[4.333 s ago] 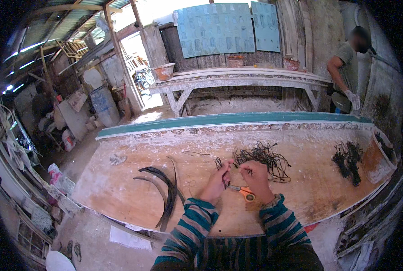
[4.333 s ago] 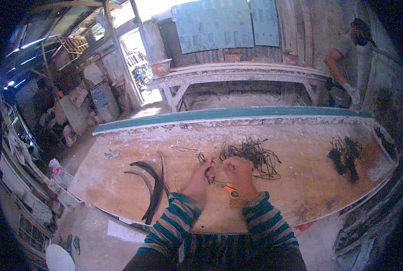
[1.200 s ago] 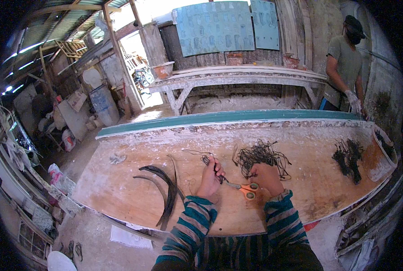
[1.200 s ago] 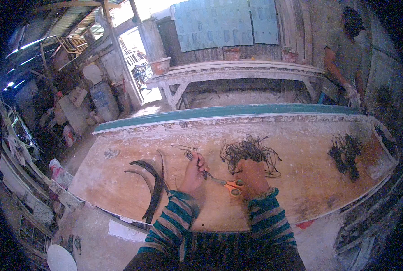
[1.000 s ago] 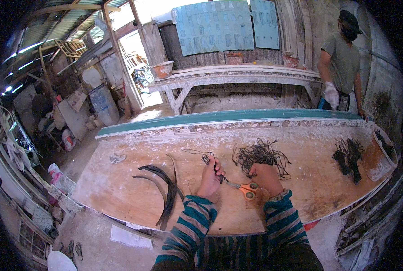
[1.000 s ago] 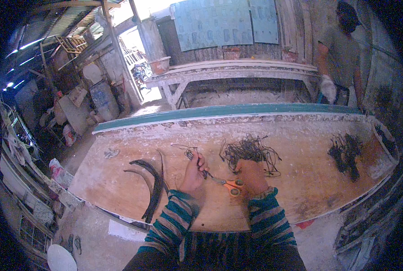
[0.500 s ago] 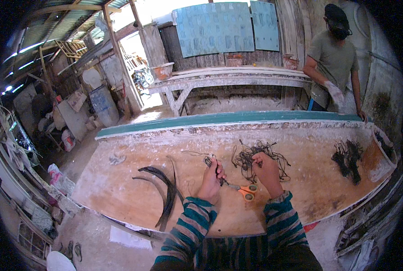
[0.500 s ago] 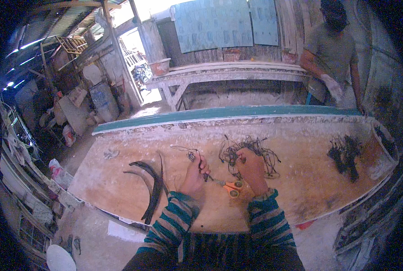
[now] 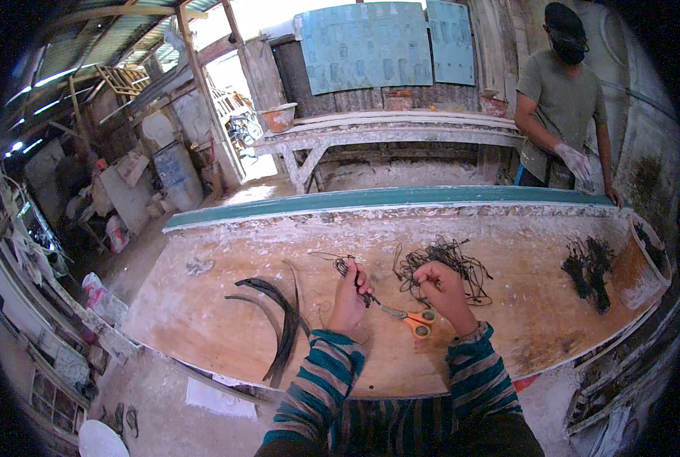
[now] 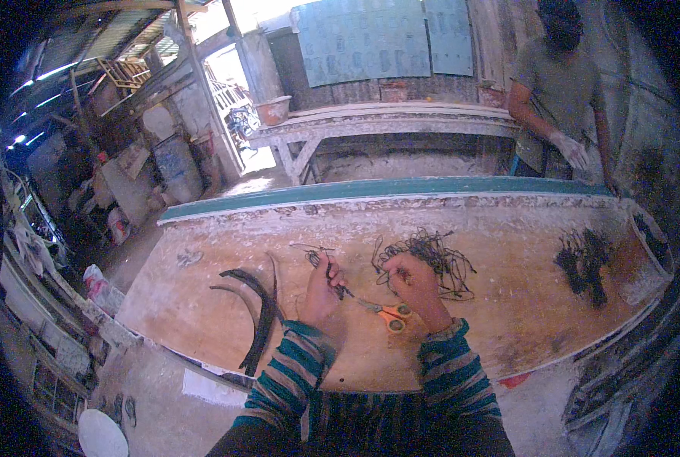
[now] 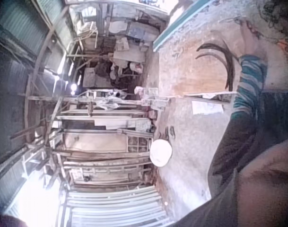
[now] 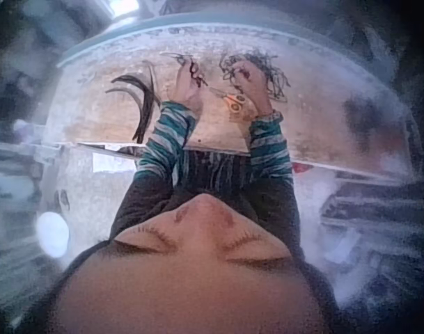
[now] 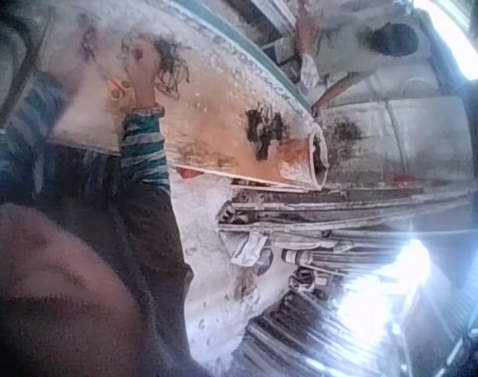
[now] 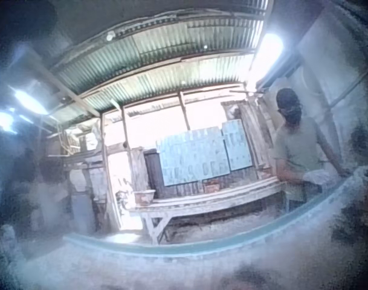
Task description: The person uses orange-handled scissors to cut black cords into short pieces on a wooden workbench. The person repeatedly picks up sections of cord, cuts them, and places the cut pieces on the table.
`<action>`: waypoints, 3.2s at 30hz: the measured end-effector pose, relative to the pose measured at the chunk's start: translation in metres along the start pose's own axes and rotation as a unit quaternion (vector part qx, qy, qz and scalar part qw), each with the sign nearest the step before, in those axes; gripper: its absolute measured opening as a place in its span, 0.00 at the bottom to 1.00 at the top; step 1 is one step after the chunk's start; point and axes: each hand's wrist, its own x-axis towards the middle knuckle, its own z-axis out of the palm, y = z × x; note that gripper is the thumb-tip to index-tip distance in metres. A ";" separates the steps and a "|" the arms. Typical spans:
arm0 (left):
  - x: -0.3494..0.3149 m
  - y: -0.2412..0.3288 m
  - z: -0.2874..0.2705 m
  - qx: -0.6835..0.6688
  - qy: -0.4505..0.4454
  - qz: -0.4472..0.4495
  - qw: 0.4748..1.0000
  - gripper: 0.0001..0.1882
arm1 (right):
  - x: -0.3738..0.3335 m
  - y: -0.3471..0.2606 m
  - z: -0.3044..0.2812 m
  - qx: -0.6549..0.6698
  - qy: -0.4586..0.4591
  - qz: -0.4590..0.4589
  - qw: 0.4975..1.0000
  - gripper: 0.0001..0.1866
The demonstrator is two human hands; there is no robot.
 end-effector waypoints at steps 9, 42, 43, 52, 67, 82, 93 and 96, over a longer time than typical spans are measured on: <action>-0.015 -0.006 0.013 0.022 -0.092 -0.148 0.984 0.21 | -0.006 -0.001 0.010 -0.030 -0.132 -0.014 0.991 0.06; 0.031 -0.055 -0.007 -0.015 -0.021 0.045 0.999 0.25 | -0.018 -0.038 0.068 0.037 -0.045 0.075 0.995 0.10; 0.026 -0.049 -0.007 -0.057 0.013 0.020 0.998 0.25 | -0.020 -0.038 0.068 0.037 -0.044 0.080 0.995 0.11; 0.023 -0.034 -0.019 -0.073 -0.018 -0.002 0.997 0.27 | -0.032 -0.050 0.078 0.047 -0.062 0.083 0.994 0.11; -0.019 -0.023 -0.002 -0.073 -0.123 0.068 0.987 0.26 | -0.041 -0.072 0.099 0.073 -0.075 0.074 0.992 0.11; -0.202 0.047 -0.009 0.146 -0.130 0.263 0.945 0.12 | -0.083 -0.149 0.168 0.187 -0.186 0.033 0.964 0.11; -0.261 0.055 -0.029 -0.045 0.088 0.127 0.987 0.18 | -0.117 -0.173 0.177 0.194 -0.212 0.050 0.957 0.12; -0.262 0.046 -0.033 -0.004 0.043 0.262 0.964 0.18 | -0.126 -0.166 0.162 0.192 -0.197 0.075 0.958 0.12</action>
